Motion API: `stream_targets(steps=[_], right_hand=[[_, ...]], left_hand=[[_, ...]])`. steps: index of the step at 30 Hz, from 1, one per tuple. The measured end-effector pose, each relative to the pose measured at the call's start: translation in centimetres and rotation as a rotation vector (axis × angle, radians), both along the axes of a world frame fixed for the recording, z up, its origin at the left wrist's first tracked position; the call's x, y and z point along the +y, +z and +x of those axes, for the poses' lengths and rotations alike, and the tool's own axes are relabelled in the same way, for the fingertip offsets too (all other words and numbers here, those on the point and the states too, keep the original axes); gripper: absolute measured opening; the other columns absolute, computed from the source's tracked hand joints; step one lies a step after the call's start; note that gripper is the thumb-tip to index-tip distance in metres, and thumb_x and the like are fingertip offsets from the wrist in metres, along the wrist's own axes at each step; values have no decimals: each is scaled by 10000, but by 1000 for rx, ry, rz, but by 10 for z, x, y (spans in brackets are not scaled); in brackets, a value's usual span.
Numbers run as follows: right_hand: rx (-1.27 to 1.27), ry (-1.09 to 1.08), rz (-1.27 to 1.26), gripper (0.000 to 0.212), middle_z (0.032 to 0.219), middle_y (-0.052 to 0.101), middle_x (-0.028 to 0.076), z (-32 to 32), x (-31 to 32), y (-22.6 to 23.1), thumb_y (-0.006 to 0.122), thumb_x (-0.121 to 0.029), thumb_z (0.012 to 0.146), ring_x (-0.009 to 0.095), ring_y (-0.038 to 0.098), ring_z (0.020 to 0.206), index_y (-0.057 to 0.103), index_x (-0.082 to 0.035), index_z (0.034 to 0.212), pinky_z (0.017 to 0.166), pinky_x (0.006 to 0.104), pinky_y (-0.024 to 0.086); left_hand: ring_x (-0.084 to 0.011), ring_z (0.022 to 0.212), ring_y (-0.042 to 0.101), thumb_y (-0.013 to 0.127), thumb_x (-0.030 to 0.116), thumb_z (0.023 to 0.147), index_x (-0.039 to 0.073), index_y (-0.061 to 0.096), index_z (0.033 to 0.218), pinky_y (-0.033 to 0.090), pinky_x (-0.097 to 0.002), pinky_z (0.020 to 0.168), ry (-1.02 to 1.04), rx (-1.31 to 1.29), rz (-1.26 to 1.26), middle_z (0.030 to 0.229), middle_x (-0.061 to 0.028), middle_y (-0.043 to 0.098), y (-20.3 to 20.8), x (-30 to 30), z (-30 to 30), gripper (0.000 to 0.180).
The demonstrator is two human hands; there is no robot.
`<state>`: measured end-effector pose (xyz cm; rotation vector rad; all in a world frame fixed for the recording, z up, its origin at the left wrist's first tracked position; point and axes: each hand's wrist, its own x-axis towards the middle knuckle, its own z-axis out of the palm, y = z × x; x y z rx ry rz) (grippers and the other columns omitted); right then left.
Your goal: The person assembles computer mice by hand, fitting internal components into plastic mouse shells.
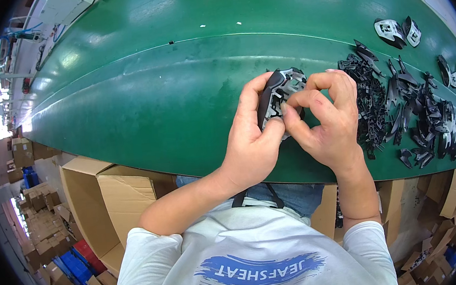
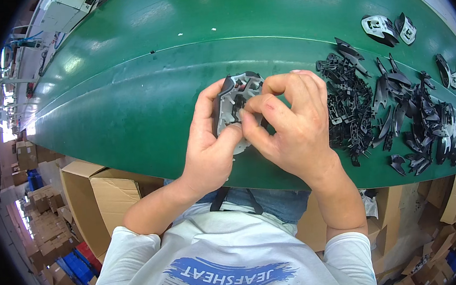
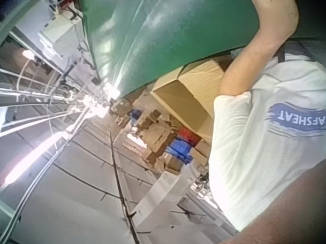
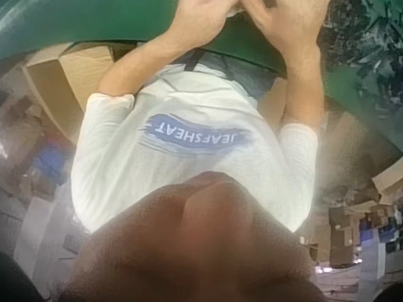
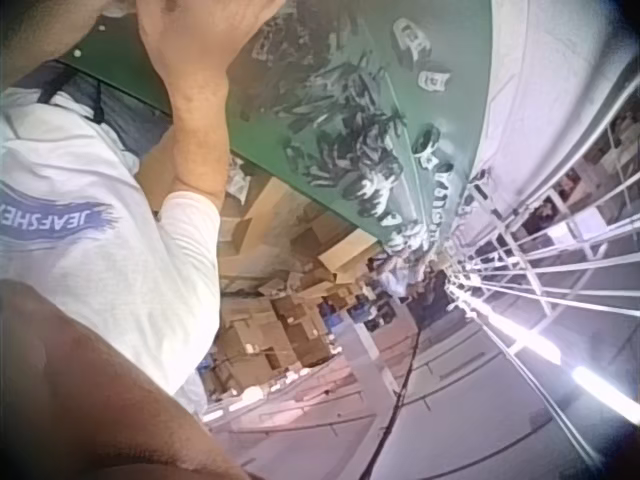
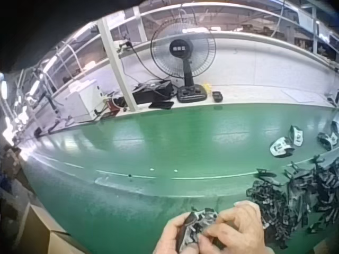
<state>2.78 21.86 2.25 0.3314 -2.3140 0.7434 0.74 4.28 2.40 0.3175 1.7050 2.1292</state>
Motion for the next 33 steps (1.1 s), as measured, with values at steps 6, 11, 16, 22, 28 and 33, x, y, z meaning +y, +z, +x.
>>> stream_targets(steps=[6, 11, 16, 22, 28, 33], right_hand=[[-136, 36, -253, 316, 1116, 632, 108, 5, -3, -2, 877, -80, 758, 306, 644, 955, 743, -99, 1044, 873, 446, 538], [-496, 305, -791, 766, 1400, 552, 173, 14, -5, -5, 743, 7, 872, 236, 708, 1143, 414, -53, 1561, 916, 375, 600], [-494, 248, -846, 804, 1394, 555, 157, 11, -15, -8, 711, 41, 840, 213, 707, 1102, 421, -52, 1584, 828, 334, 619], [-531, 225, -789, 811, 1465, 509, 129, 11, -17, -3, 663, 71, 848, 211, 605, 1309, 412, -58, 1609, 1124, 392, 528], [-410, 242, -734, 774, 1421, 609, 133, 9, -24, -11, 690, 35, 852, 185, 684, 1069, 486, -81, 1590, 870, 326, 582], [-453, 218, -718, 767, 1435, 626, 122, 12, -22, -9, 687, 32, 853, 169, 674, 1033, 505, -84, 1590, 831, 309, 568]], left_hand=[[-203, 1293, 616, 483, -99, 925, 25, 403, 1570, 501, -376, 1120, 36, -158, 92, 1422, -113, 599, 12, 1, -2, 662], [-220, 1309, 622, 486, -58, 895, 40, 425, 1583, 496, -390, 1127, 51, -262, 160, 1427, -120, 615, 17, -4, -7, 698], [-191, 1295, 619, 475, -60, 951, 15, 408, 1587, 496, -365, 1114, 4, 2, -9, 1440, -118, 609, 12, -7, -6, 643], [-197, 1258, 633, 480, -51, 976, -25, 381, 1577, 498, -370, 1106, -18, 251, -226, 1433, -147, 601, 5, -12, -5, 610], [-250, 1302, 604, 440, -85, 959, -41, 325, 1602, 480, -391, 1131, 27, 455, -319, 1457, -201, 558, -3, -14, 0, 655], [-267, 1301, 599, 427, -93, 955, -34, 279, 1623, 470, -400, 1140, 24, 457, -322, 1464, -216, 538, -14, -15, 2, 687]])
